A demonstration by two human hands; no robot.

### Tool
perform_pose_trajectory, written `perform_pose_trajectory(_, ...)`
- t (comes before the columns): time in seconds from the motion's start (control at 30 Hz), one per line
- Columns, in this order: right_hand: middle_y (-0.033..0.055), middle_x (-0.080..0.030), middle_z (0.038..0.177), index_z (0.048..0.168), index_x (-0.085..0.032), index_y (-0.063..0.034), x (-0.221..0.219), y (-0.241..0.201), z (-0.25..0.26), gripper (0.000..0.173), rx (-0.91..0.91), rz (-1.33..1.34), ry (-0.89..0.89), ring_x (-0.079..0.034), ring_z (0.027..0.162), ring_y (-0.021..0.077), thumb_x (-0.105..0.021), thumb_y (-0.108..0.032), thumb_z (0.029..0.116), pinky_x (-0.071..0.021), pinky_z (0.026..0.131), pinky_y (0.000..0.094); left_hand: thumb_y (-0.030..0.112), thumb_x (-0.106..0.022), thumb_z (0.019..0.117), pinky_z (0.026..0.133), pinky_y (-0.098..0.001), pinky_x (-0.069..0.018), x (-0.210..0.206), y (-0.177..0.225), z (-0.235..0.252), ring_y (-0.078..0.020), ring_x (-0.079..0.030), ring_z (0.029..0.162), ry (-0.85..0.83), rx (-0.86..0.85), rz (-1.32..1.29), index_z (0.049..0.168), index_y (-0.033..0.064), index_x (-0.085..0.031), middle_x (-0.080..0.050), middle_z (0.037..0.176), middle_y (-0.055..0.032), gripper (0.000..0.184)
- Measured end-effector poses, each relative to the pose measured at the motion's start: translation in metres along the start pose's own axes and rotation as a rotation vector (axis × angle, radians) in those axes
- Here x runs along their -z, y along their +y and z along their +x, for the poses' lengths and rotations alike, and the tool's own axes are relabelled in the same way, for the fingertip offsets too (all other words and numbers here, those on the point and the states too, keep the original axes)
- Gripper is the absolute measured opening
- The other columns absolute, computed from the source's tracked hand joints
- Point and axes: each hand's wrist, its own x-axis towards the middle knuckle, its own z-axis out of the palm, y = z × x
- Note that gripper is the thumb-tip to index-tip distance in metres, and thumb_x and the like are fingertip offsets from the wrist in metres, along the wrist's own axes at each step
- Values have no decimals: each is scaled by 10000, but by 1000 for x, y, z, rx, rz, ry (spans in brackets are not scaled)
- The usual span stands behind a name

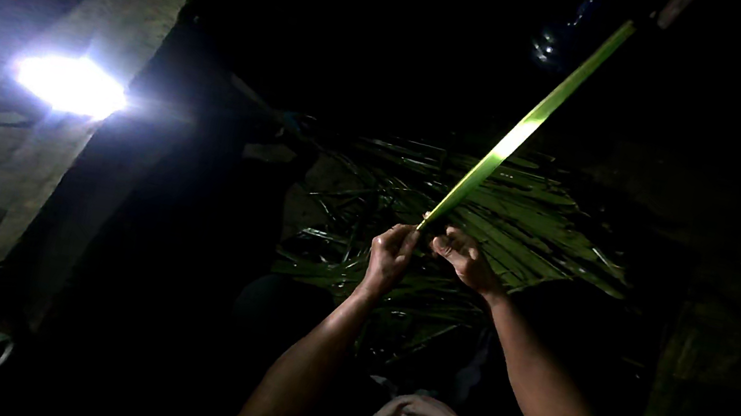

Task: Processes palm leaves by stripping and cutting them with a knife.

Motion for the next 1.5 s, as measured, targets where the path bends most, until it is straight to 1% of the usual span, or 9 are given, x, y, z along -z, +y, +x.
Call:
perform_pose_trajectory(0.1,-24,-696,996,1362,-503,46,-1,-7,-3,461,8,-11,-99,-650,889,5,-631,-158,969,-545,868,210,63,-482,1057,612,-233,-559,1,14,2,-69,-637,625,4,274,-267,973,-42,-650,-681,738,-25,215)
perform_pose_trajectory(0.2,2,-687,1005,1477,-386,63,-3,-7,-2,620,-11,-82,-189,-644,881,19,-644,-196,977,-542,858,214,81,-378,1071,499,-228,-511,6,17,6,-86,-585,524,-44,460,-485,935,-20,-603,-616,635,-23,282)
perform_pose_trajectory(0.4,82,-679,1273,1367,-586,26,0,-2,1,402,91,-192,-245,-642,1121,53,-592,-186,1025,-514,1007,233,91,-340,1059,414,-169,-381,13,28,2,-35,-474,458,-181,587,-686,857,48,-589,-551,600,11,323)
perform_pose_trajectory(0.57,76,-700,1250,1296,-658,23,2,-5,-3,336,156,-280,-230,-632,1137,18,-564,-172,1038,-492,1029,208,58,-360,1016,413,-173,-370,23,31,2,-31,-443,452,-287,619,-681,900,64,-590,-521,607,26,257)
perform_pose_trajectory(0.8,134,-714,1224,1206,-712,44,0,2,-3,296,294,-416,-133,-651,1157,75,-555,-141,1036,-488,1046,231,51,-351,1008,400,-184,-369,23,30,1,-38,-442,423,-285,615,-647,764,91,-537,-498,546,43,309)
perform_pose_trajectory(1.03,131,-751,1128,1185,-725,32,-3,11,1,265,313,-485,30,-712,1047,112,-626,-125,995,-545,984,286,108,-364,1061,431,-181,-411,19,28,2,-31,-476,452,-263,502,-457,872,50,-558,-538,590,35,278)
perform_pose_trajectory(1.17,25,-696,896,1088,-668,48,-8,-14,-3,139,-109,-130,0,-659,716,32,-593,-35,1008,-578,658,200,122,-353,1051,442,-181,-410,15,18,2,-25,-475,463,-266,412,-415,878,43,-594,-552,608,42,306)
perform_pose_trajectory(1.37,33,-688,949,1407,-545,-86,7,-33,-12,385,-314,145,-248,-574,608,58,-538,-61,1023,-494,531,202,90,-361,969,461,-188,-422,13,17,-2,-27,-513,492,-301,375,-427,819,74,-582,-605,629,34,268)
perform_pose_trajectory(1.5,32,-692,911,1363,-546,-77,6,-33,-11,355,-336,200,-188,-530,580,30,-529,-23,1012,-406,477,168,119,-357,1015,443,-184,-399,14,19,-2,-22,-481,481,-324,383,-379,844,56,-588,-581,634,35,294)
